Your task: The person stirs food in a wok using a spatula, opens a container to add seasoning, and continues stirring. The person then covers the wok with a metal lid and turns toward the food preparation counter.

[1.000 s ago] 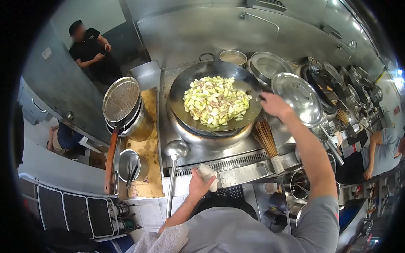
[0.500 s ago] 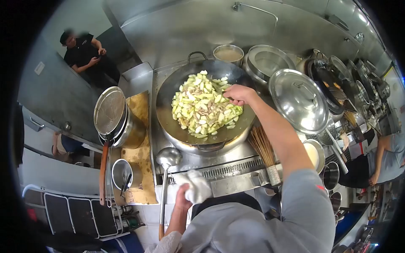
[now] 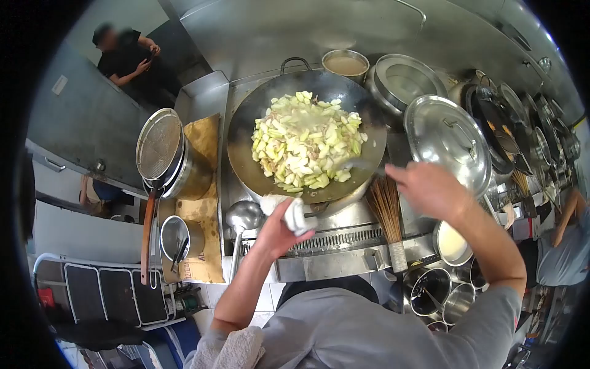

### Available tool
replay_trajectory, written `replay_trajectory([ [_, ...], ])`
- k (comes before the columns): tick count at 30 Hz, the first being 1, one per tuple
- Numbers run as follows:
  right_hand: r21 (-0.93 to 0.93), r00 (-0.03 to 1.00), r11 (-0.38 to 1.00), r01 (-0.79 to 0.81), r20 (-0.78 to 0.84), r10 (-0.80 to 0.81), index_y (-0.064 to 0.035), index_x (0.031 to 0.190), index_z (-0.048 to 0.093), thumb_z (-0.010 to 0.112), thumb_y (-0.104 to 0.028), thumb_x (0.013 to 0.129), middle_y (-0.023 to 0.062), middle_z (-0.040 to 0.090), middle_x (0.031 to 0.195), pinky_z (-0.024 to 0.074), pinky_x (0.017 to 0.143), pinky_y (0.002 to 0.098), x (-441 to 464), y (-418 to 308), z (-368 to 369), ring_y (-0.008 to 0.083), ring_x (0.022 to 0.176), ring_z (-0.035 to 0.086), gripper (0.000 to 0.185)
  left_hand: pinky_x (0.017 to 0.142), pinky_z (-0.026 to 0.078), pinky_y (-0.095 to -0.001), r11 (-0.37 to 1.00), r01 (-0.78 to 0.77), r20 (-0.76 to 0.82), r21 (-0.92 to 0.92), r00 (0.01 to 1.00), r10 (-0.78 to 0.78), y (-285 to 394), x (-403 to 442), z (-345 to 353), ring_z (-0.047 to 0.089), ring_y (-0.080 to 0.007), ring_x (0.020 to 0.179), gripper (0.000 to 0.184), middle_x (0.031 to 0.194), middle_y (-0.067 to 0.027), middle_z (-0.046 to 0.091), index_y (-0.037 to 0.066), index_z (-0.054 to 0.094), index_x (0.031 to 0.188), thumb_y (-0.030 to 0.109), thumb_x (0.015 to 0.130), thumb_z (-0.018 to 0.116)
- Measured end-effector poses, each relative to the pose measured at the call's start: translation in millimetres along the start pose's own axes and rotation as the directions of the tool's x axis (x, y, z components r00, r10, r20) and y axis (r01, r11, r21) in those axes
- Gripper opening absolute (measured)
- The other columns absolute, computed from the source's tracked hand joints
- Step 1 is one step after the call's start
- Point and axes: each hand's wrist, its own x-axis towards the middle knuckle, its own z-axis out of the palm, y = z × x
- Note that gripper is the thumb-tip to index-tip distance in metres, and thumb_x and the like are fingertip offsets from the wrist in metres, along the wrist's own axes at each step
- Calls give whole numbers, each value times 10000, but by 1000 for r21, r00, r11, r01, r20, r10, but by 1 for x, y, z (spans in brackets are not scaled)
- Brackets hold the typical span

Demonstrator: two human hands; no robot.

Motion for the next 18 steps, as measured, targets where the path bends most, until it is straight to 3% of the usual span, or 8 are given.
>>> replay_trajectory([
  [1, 20, 998, 1000, 16, 53, -17, -107, 1329, 582, 575, -164, 920, 190, 683, 981, 540, 825, 486, -1, 0, 12, 377, 974, 663, 414, 903, 546, -514, 997, -7, -41, -83, 999, 4, 5, 8, 14, 643, -298, 1083, 354, 1202, -104, 629, 101, 542, 1260, 327, 989, 569],
  [3, 99, 996, 994, 48, -75, -40, -82, 1324, 581, 565, -149, 922, 225, 678, 971, 542, 822, 503, 25, -7, 57, 421, 934, 664, 407, 874, 553, -495, 990, -22, 109, -141, 993, 38, -19, 66, -20, 649, -285, 1031, 264, 1104, -120, 649, 37, 544, 1173, 211, 975, 553],
  [5, 185, 993, 982, 19, -120, 4, -58, 1327, 570, 549, -136, 926, 256, 671, 958, 541, 825, 516, 71, -26, 85, 454, 910, 662, 409, 858, 561, -495, 982, -168, -37, -86, 986, 165, -36, 84, -10, 658, -274, 980, 188, 1033, -141, 656, 4, 537, 1096, 131, 963, 497],
  [10, 270, 992, 960, 68, -118, -37, -12, 1262, 579, 516, -77, 902, 290, 666, 921, 529, 803, 541, 53, -49, 78, 461, 916, 661, 371, 645, 512, -371, 956, -258, -227, -140, 948, 223, -37, -17, 34, 629, -195, 774, 188, 1009, -79, 638, 56, 587, 1087, 134, 917, 564],
  [14, 308, 977, 949, 68, -212, -1, 16, 1191, 587, 507, -57, 890, 281, 674, 896, 539, 769, 539, 68, -55, 101, 469, 865, 667, 320, 778, 565, -474, 964, -254, -165, -82, 957, 238, -48, 44, -7, 663, -248, 837, 201, 1000, -105, 669, 59, 559, 1124, 173, 965, 514],
  [15, 305, 984, 951, 49, -179, 7, 19, 1189, 586, 503, -54, 889, 282, 673, 892, 540, 763, 537, 62, -60, 104, 467, 864, 669, 320, 776, 573, -451, 962, -245, -155, 121, 953, 262, -41, 30, -1, 665, -244, 835, 204, 997, -99, 672, 57, 565, 1125, 175, 971, 502],
  [17, 270, 988, 963, 13, -150, 28, 24, 1185, 586, 496, -48, 887, 283, 673, 884, 543, 752, 535, 58, -56, 92, 463, 862, 671, 320, 756, 585, -437, 938, -333, -171, -101, 934, 313, -63, 4, -1, 673, -237, 853, 215, 1001, -105, 674, 68, 553, 1150, 187, 990, 472],
  [18, 267, 993, 964, 16, -115, 15, 16, 1215, 582, 495, -42, 883, 292, 669, 877, 545, 762, 528, 46, -58, 79, 457, 879, 674, 348, 738, 595, -426, 935, -347, -179, -74, 927, 330, -74, -14, -2, 681, -230, 880, 226, 1014, -115, 677, 83, 535, 1185, 194, 1004, 456],
])
